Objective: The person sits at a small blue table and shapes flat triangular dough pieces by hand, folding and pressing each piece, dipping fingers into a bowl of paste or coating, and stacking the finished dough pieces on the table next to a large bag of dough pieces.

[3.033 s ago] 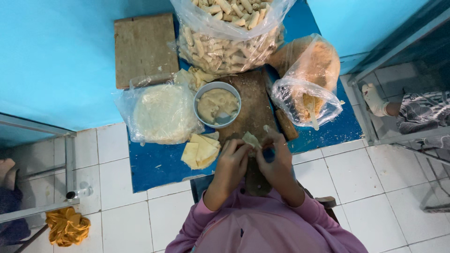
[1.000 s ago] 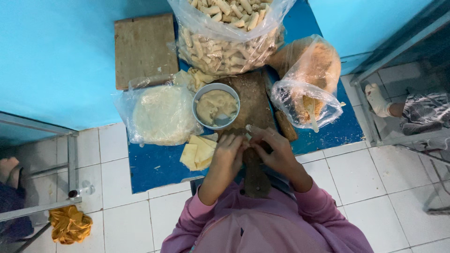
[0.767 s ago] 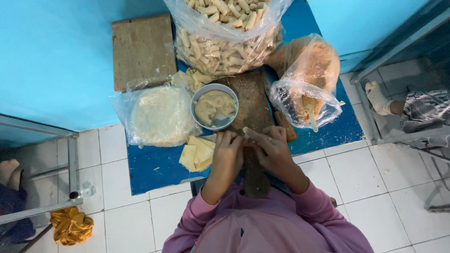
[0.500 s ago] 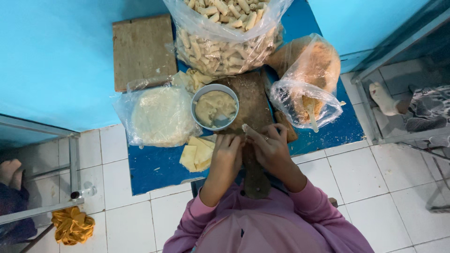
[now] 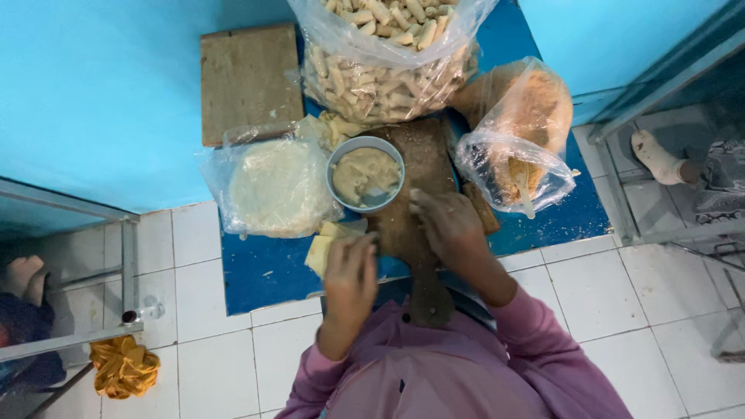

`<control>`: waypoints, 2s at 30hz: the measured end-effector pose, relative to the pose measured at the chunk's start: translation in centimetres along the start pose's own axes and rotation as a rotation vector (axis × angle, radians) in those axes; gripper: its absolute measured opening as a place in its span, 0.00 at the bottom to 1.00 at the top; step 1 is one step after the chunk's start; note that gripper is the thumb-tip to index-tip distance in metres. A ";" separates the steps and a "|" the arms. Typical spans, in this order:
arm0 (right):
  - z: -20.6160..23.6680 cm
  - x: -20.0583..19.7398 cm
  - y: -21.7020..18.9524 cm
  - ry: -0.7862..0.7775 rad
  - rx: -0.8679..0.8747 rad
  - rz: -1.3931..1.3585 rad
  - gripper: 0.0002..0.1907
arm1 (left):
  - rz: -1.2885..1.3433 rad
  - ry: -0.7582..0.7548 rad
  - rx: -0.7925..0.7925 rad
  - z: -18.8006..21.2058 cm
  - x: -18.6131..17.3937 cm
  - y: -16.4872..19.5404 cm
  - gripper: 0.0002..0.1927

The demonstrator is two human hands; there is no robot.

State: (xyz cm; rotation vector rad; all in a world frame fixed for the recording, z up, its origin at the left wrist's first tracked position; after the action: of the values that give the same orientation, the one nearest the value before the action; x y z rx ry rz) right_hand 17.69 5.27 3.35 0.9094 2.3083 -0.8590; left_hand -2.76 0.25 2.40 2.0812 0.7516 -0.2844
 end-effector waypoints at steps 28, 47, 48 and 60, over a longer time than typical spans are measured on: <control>-7.9 5.7 1.6 -0.634 -0.182 0.098 0.10 | -0.046 -0.009 -0.208 -0.9 -3.7 -3.7 0.09; -4.5 0.1 0.2 -0.268 0.139 -0.550 0.15 | 0.076 -0.004 -0.292 -2.0 -4.3 -3.9 0.02; -3.6 0.2 -0.3 -0.273 0.193 -0.578 0.16 | 0.095 0.031 -0.305 -1.9 -4.2 -3.6 0.02; 3.6 1.8 0.8 -0.119 0.618 -1.073 0.31 | 0.388 0.014 -0.074 -1.3 1.3 1.4 0.11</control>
State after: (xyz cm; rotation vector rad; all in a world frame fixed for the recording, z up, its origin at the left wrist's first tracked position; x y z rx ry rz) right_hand 17.94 3.90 -0.51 -0.3104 2.3691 -2.0435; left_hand -1.02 1.25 3.49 2.1074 0.3472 -0.0255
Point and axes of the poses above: each hand's wrist, its own z-axis away from the middle knuckle, its own x-axis out of the palm, y = z × x, the point moved 3 cm from there along -z, towards the middle knuckle, and after that the axes turned 5 degrees about y, right-handed, at the moved point
